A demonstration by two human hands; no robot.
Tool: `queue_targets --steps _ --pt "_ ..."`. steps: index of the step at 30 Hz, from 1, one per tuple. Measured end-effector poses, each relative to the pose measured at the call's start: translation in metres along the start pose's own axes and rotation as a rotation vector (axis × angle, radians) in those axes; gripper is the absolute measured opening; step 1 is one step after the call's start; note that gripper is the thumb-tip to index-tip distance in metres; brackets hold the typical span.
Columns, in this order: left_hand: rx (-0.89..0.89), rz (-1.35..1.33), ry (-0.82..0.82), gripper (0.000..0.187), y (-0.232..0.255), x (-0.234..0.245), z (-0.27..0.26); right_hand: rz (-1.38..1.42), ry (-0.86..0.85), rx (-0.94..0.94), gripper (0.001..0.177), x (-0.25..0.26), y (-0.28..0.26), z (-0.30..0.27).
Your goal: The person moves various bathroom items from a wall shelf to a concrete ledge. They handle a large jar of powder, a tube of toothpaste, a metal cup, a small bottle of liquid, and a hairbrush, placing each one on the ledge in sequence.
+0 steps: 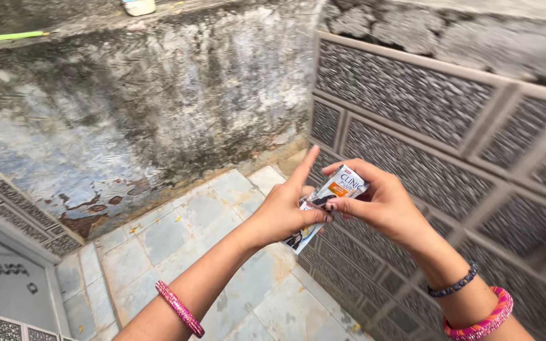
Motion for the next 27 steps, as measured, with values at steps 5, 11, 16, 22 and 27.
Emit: queue_targets --steps 5,11,16,22,27 --pt "-0.009 -0.056 0.155 0.104 -0.037 0.067 0.052 -0.043 -0.077 0.055 0.039 0.005 0.005 0.104" --pt "-0.034 -0.060 0.163 0.040 -0.079 0.168 0.091 -0.044 -0.158 0.199 0.035 -0.020 0.008 0.228" --pt "-0.034 -0.072 0.169 0.044 -0.121 0.269 0.115 0.020 -0.094 0.242 0.033 -0.044 0.030 0.331" --pt "-0.101 0.089 0.260 0.041 -0.165 0.402 0.136 0.139 -0.082 0.246 0.033 -0.087 0.067 0.451" --pt "0.009 0.109 0.300 0.040 -0.189 0.493 0.151 0.174 -0.104 0.240 0.041 -0.123 0.086 0.534"
Point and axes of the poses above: each hand's wrist, its own z-axis towards the middle knuckle, its own x-axis out of the back of the hand, y = z × x, the point moved 9 cm from there along z, towards the middle knuckle, and after that the axes turned 7 degrees about z, right-handed, at the moved point
